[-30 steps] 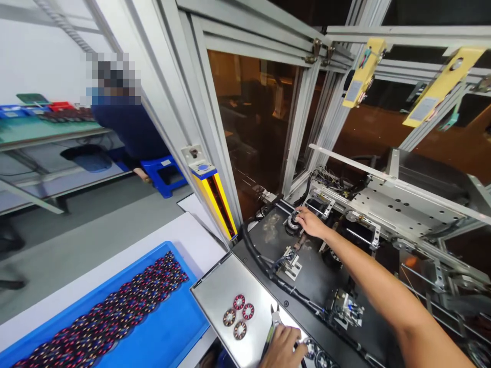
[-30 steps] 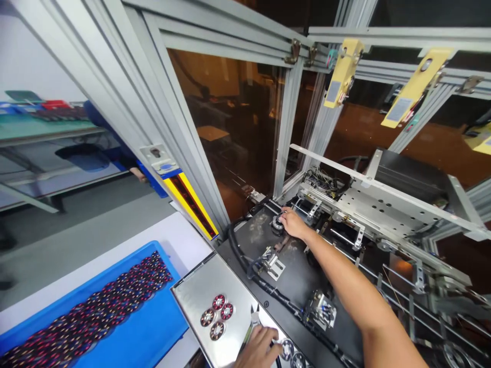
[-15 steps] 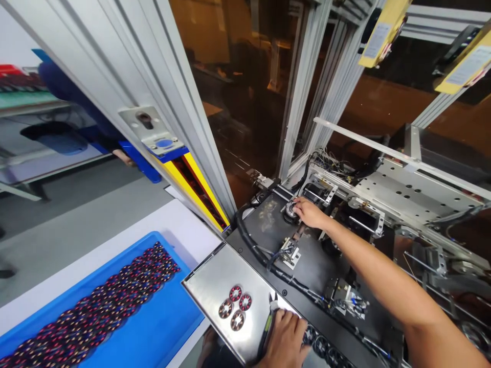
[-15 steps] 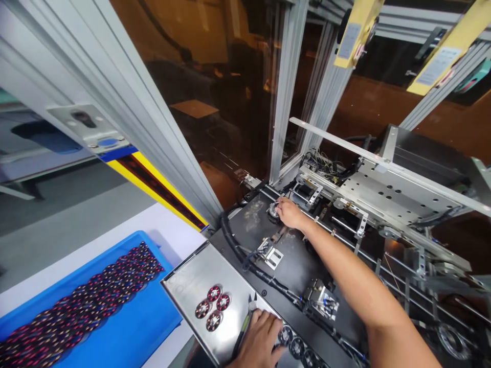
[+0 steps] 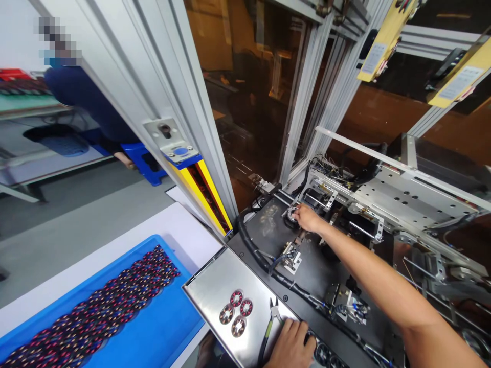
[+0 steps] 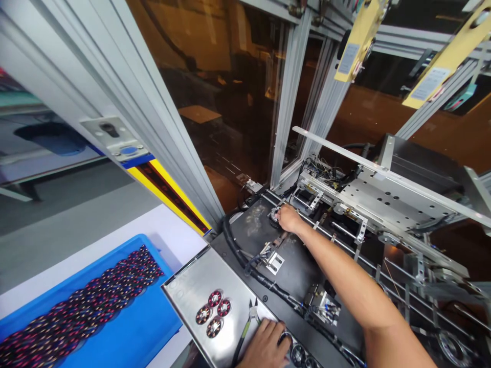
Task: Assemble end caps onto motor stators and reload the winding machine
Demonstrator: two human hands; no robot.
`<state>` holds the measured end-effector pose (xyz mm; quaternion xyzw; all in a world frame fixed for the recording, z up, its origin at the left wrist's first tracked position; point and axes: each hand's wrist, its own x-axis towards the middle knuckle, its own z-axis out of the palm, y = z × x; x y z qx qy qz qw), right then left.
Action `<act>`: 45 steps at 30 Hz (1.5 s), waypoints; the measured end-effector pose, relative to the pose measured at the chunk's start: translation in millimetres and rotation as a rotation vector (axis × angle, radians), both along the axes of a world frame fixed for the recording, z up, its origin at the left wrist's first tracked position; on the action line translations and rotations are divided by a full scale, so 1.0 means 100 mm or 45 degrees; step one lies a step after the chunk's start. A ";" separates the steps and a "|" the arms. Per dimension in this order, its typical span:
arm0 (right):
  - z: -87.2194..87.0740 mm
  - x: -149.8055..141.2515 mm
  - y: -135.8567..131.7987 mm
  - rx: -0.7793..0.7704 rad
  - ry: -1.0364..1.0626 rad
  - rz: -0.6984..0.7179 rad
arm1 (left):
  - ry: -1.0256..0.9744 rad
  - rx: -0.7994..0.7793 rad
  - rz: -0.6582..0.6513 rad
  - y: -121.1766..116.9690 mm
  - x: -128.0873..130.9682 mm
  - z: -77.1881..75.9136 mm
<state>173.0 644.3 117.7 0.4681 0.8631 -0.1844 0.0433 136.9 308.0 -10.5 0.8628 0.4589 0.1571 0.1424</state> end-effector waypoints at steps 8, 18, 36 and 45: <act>0.14 0.11 -0.20 0.183 0.080 0.065 | -0.082 0.125 0.046 -0.04 0.08 -0.06; 0.62 0.24 -0.69 0.202 0.316 0.283 | -0.823 -0.468 0.377 0.06 -1.05 1.24; 1.20 0.64 -3.60 0.666 1.348 0.271 | -1.732 -0.649 0.149 -0.57 -0.76 2.28; 1.35 0.98 -3.66 -0.110 1.356 0.068 | -1.593 -0.717 0.209 -0.63 -0.70 2.22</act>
